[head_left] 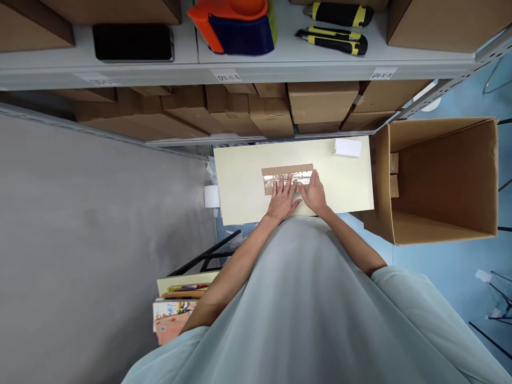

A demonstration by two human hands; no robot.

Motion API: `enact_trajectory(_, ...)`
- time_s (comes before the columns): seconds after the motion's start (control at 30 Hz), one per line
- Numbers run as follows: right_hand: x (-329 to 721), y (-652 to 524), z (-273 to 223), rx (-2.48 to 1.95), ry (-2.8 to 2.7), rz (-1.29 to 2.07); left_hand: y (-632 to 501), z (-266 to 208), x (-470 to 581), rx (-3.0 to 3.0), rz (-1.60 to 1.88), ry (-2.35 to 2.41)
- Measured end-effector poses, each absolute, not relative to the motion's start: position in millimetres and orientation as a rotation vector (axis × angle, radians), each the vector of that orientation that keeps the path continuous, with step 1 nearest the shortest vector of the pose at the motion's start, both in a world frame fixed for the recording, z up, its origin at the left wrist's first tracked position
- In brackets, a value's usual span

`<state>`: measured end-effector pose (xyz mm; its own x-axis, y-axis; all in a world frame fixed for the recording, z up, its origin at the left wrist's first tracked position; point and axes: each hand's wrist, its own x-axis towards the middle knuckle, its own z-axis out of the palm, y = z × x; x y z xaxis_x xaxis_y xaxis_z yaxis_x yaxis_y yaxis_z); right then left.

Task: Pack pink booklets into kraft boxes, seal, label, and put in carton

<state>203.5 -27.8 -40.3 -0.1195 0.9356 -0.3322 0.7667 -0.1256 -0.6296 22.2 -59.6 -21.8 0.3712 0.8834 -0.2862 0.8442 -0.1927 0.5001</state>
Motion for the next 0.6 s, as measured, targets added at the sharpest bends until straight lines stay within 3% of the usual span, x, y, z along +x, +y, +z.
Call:
enact_trajectory(0.2,194.9,0.3,-53.8,-2.149,-1.730,1.066,-59.8,-21.0,24.8,2.063,0.073,1.457)
enact_trajectory(0.43,223.2,7.4,-69.3,-1.820,-1.680,1.292,-60.6,-31.6,-5.6,1.902,0.213,1.645)
enact_trajectory(0.6,228.6,5.8,-70.4,-1.886,-1.682,1.282,-60.2,-42.3,-16.3,1.706,0.390,1.738)
